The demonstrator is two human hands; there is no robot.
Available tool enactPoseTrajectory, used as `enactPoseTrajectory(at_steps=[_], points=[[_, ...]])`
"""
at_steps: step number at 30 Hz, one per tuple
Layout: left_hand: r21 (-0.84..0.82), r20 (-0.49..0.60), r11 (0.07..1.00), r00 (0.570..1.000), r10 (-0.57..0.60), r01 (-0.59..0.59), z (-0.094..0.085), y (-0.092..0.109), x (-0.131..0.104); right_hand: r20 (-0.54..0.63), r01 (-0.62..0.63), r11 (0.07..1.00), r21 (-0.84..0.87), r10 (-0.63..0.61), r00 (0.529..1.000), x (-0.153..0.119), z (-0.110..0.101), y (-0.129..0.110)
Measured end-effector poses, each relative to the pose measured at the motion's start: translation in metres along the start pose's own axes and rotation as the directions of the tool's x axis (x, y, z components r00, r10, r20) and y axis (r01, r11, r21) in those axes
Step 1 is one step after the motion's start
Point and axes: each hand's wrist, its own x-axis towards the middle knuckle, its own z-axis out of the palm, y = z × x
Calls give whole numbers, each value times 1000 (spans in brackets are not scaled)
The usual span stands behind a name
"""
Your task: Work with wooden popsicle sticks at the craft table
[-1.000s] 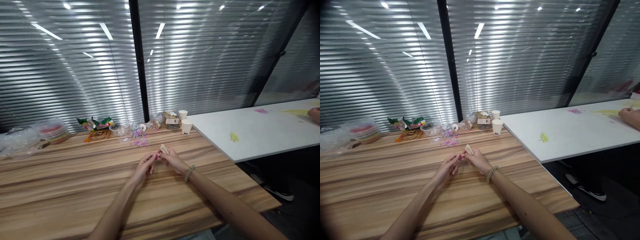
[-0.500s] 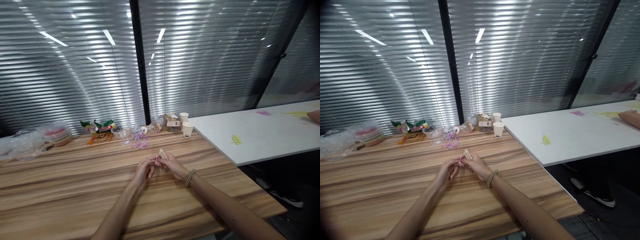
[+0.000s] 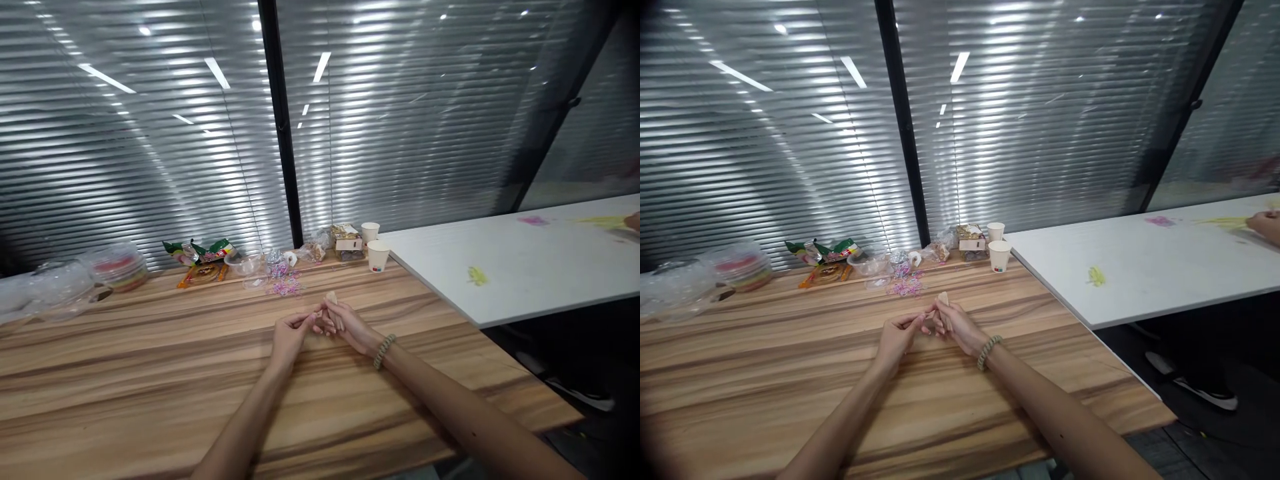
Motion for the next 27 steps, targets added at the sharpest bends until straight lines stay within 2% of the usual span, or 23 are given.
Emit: enactPoseTrajectory(at_steps=[4, 10, 19, 27], points=[[79, 17, 991, 994, 103, -104, 1, 0, 0, -50, 30, 999, 27, -29, 998, 2, -2, 3], [135, 12, 991, 1000, 16, -17, -3, -7, 2, -72, 43, 998, 51, -39, 997, -1, -2, 2], [192, 24, 976, 995, 96, -98, -5, -8, 2, -100, 69, 997, 42, -64, 993, -2, -3, 1], [184, -44, 981, 996, 72, -63, -11, -12, 6, -37, 63, 998, 18, -63, 997, -1, 3, 3]])
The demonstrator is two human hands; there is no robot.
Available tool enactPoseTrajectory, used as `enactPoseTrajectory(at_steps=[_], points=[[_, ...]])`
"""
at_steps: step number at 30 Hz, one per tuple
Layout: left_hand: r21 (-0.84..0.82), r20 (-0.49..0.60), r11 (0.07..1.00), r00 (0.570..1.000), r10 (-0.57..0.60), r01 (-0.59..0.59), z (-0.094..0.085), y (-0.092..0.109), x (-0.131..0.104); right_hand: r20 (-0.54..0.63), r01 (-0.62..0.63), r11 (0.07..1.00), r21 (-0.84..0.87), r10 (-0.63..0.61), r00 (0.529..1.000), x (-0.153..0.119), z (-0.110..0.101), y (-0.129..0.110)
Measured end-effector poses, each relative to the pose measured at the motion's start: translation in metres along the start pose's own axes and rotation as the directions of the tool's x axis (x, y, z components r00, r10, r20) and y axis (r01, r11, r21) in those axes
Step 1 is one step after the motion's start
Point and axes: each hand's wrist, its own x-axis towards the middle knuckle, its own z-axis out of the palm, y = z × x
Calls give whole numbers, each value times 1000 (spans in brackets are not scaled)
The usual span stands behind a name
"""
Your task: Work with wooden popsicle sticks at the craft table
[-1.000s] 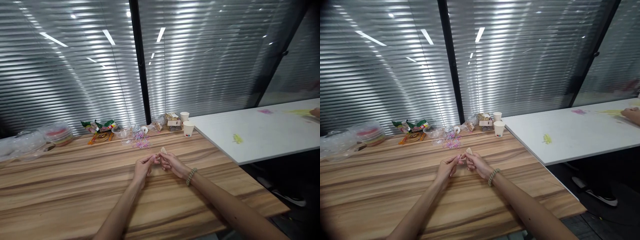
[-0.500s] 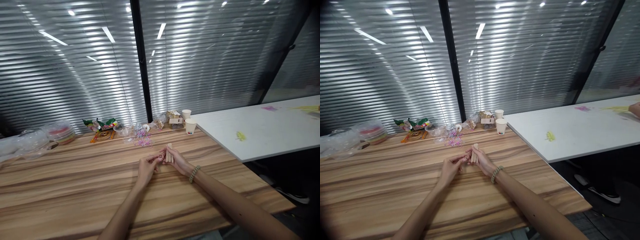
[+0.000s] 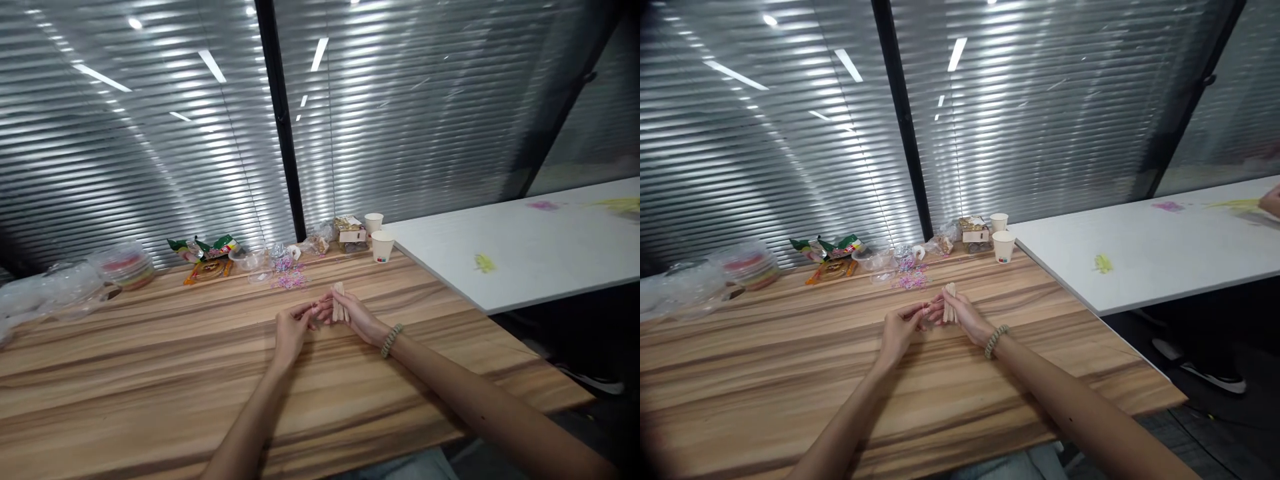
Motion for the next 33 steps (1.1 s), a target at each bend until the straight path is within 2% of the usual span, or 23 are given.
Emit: enactPoseTrajectory(at_steps=[2, 6, 10, 14, 17, 22, 24, 29, 33], points=[[-27, 0, 1000, 1000, -7, 7, 0, -1, 1, 38, -21, 999, 28, 20, 999, -1, 2, -2], [-86, 75, 996, 997, -21, 28, 0, -2, 2, 62, -59, 996, 66, 55, 997, -3, 4, -5], [-82, 45, 996, 999, -20, 23, -2, -2, 3, 79, -67, 995, 78, 60, 995, -4, 3, -5], [-26, 27, 999, 999, 32, -31, -1, 3, 1, 25, -104, 990, 95, 102, 994, -4, 8, 0], [19, 28, 999, 998, 51, -51, -1, 6, -1, -62, -84, 989, 126, 92, 994, -3, 13, 4], [86, -61, 996, 998, 10, -5, -6, 8, 1, -186, -4, 983, 183, 38, 982, -1, 14, -4], [110, -66, 994, 998, -17, 25, -8, 7, 3, -221, 28, 979, 201, 18, 975, 0, 11, -10], [126, 34, 992, 999, -15, 11, -8, 3, 4, -180, 44, 976, 212, -6, 984, -3, 10, -16], [135, 13, 991, 1000, -1, 0, -8, 0, 3, -172, 37, 983, 178, -6, 985, -5, 13, -16]])
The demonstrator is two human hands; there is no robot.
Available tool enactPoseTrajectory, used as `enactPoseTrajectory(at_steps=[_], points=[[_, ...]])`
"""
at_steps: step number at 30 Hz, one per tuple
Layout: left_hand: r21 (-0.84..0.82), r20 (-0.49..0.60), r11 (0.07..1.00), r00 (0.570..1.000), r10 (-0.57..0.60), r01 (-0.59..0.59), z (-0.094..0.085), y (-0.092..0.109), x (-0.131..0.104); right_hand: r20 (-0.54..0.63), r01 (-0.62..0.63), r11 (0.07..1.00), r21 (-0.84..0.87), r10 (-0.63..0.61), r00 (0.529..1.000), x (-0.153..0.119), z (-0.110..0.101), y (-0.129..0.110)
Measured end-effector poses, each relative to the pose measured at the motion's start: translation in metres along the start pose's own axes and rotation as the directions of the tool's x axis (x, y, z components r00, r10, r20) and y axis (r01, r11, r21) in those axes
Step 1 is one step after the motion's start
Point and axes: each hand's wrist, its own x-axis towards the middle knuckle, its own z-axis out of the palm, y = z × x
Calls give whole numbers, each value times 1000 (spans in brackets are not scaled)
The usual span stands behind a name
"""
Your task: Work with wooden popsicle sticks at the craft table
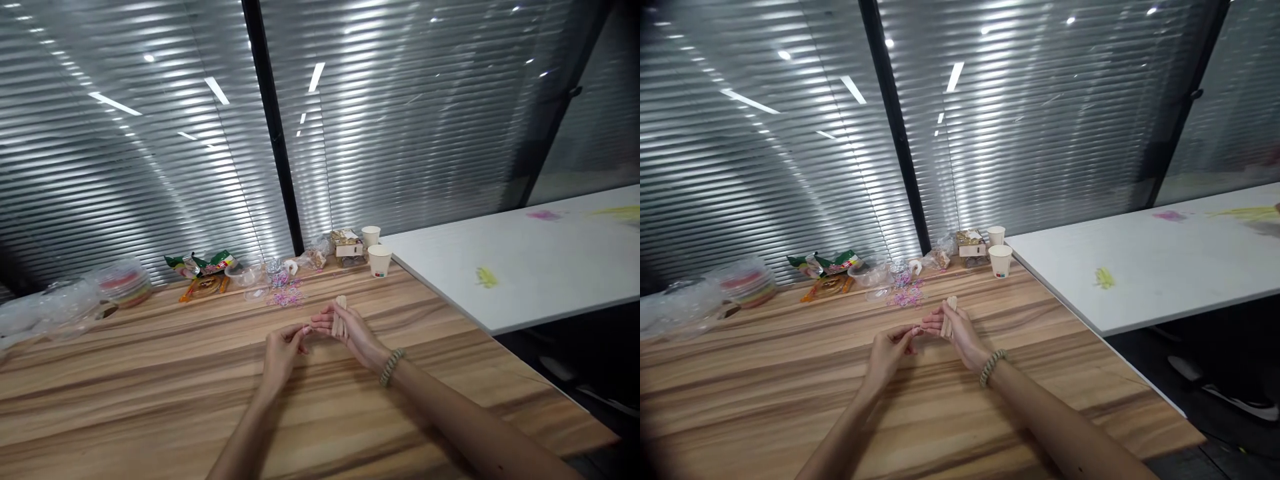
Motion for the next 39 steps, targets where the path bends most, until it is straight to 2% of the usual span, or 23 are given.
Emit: enactPoseTrajectory(at_steps=[8, 15, 19, 25, 29, 35, 39], points=[[-18, 26, 999, 999, 30, -30, 2, 0, 0, 77, -34, 997, -63, 39, 996, 2, -3, 7], [204, 89, 965, 985, 149, -164, -2, -4, -1, 111, -52, 994, -93, 63, 992, 2, -8, 14], [247, 99, 950, 980, 173, -193, -2, -8, 0, 87, -58, 992, -108, 68, 994, 2, -9, 14], [80, 73, 996, 997, 35, -41, -3, -10, 5, 62, -74, 988, -139, 83, 995, 5, -9, 18], [-27, 33, 999, 999, -32, 32, -6, -5, 6, 96, -51, 983, -175, 68, 993, 2, -4, 18], [-258, -8, 962, 995, -97, 91, -8, 8, 1, 112, -12, 983, -184, 33, 993, -8, 2, 2], [-291, -4, 955, 998, -63, 59, -10, 12, 0, 57, 39, 991, -130, -31, 998, -6, -3, -11]])
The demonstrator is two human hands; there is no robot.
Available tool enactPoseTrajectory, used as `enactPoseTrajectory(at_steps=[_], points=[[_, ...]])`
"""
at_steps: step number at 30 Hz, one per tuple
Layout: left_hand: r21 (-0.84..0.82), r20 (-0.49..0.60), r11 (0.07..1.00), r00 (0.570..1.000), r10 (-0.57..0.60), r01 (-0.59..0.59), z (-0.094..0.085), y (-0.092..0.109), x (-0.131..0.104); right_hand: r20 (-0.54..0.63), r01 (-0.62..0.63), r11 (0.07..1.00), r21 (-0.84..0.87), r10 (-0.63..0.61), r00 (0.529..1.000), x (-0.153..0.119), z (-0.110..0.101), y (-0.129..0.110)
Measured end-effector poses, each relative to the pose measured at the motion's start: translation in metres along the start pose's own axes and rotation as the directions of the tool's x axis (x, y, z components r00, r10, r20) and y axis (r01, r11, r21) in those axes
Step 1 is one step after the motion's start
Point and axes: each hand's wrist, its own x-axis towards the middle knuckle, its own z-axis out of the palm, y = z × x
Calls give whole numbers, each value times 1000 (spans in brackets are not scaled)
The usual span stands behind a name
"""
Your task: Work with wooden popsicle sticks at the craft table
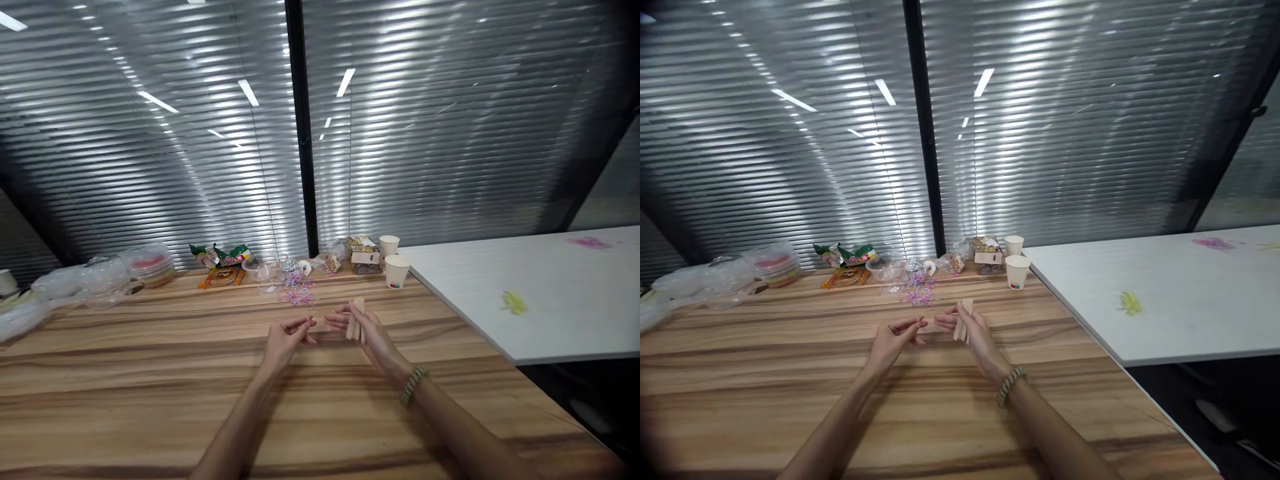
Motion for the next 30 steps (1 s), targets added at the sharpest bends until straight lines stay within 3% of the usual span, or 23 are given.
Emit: enactPoseTrajectory(at_steps=[3, 8, 13, 30], points=[[32, 40, 999, 999, 23, -24, 2, -1, -1, -9, 9, 1000, 13, -9, 1000, 2, -2, -4], [106, 88, 993, 995, 51, -60, 5, -4, -2, 93, -17, 999, 29, 14, 996, 0, 1, 1], [156, 172, 983, 983, 69, -96, 3, -5, -1, 95, -7, 999, 34, 4, 996, 3, -1, 9], [353, 215, 910, 965, 147, -217, 2, -1, 0, 99, 53, 997, -58, -47, 994, 17, -9, 23]])
